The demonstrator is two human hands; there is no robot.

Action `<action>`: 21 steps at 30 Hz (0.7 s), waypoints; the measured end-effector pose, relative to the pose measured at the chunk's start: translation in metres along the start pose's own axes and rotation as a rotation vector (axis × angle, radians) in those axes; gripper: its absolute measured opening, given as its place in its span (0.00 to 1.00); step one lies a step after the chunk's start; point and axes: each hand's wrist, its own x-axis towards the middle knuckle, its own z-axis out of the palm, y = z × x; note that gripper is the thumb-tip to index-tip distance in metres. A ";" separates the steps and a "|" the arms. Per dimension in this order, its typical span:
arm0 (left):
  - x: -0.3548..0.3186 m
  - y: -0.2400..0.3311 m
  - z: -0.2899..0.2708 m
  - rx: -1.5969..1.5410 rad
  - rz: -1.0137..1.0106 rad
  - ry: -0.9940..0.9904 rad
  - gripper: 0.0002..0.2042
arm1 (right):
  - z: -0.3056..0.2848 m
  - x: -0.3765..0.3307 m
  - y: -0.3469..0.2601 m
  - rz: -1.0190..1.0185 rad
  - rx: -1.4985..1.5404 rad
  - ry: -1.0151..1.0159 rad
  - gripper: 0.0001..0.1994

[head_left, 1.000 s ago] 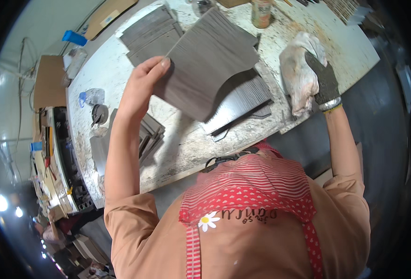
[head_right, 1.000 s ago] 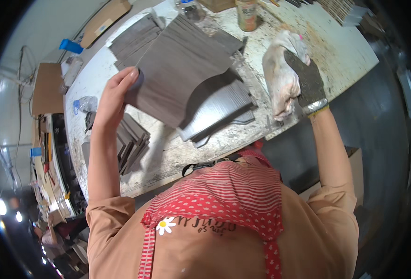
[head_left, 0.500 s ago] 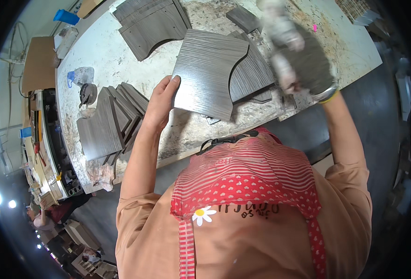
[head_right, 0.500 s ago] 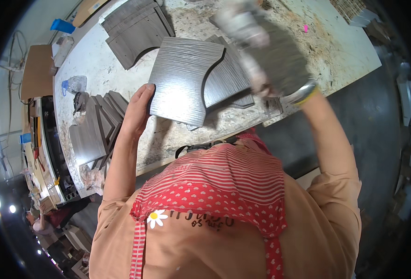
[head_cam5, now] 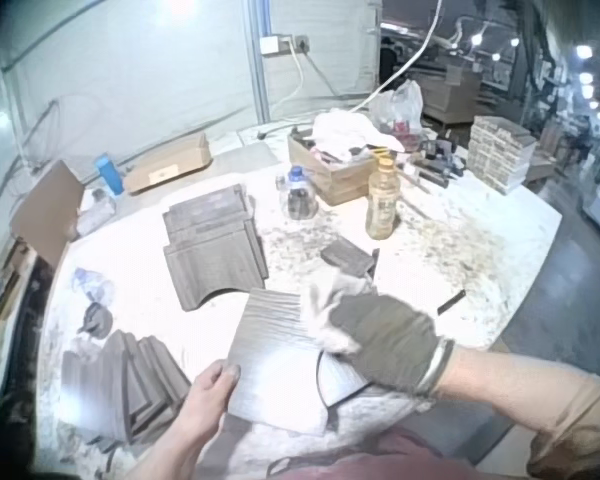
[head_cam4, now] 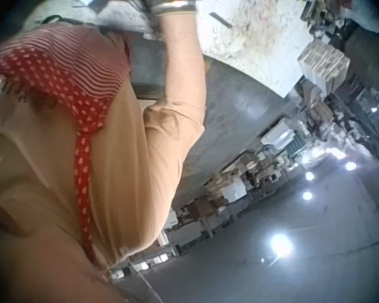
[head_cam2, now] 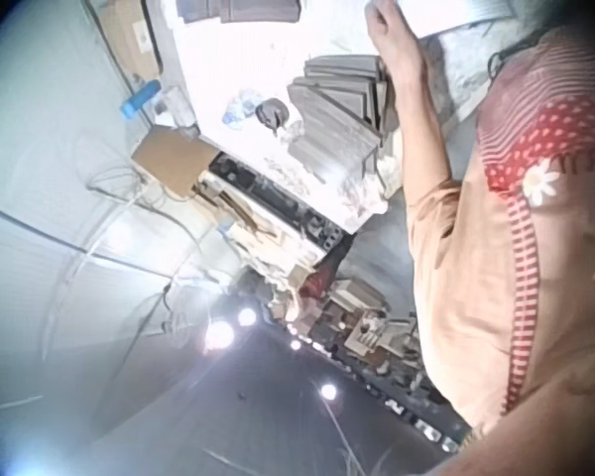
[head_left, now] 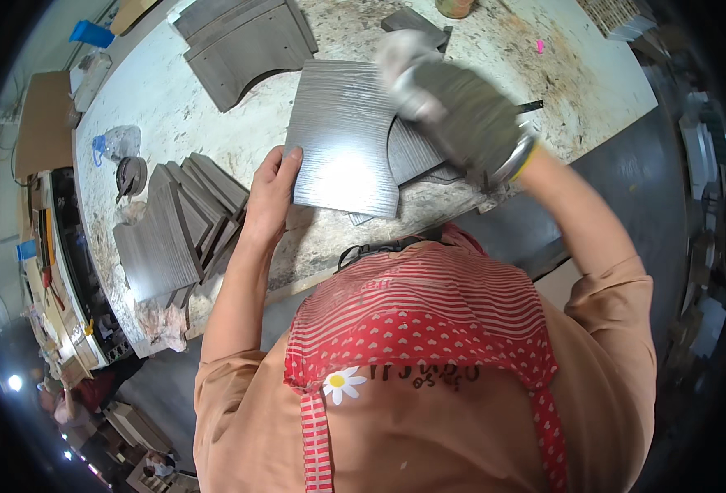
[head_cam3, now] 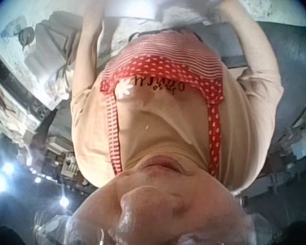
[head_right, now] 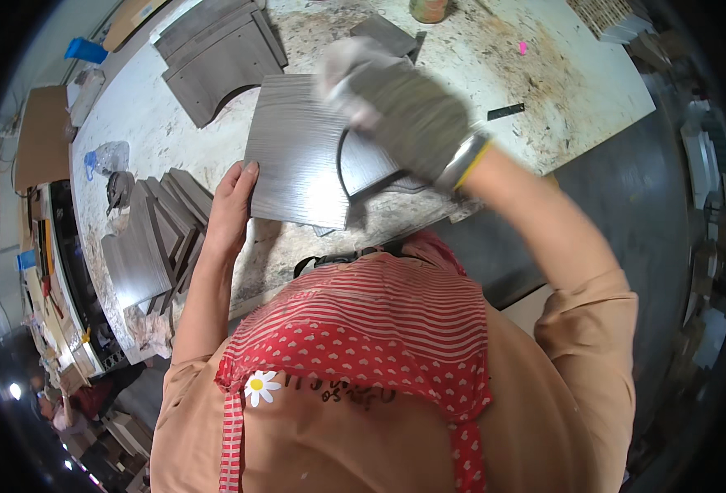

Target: The person wipes several curved wood panels with a cloth, applying a liquid from a bottle onto the cloth as needed and stacking the finished pieces.

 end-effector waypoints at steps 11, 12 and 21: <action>-0.009 -0.008 0.007 -0.124 0.017 -0.034 0.15 | -0.007 -0.036 -0.041 -0.262 0.002 -0.577 0.08; -0.016 -0.003 0.009 -0.131 -0.022 -0.033 0.15 | -0.011 -0.036 -0.035 -0.169 -0.055 -0.586 0.10; -0.018 0.007 -0.024 1.353 0.871 0.120 0.29 | -0.037 -0.087 0.055 0.551 0.497 0.285 0.23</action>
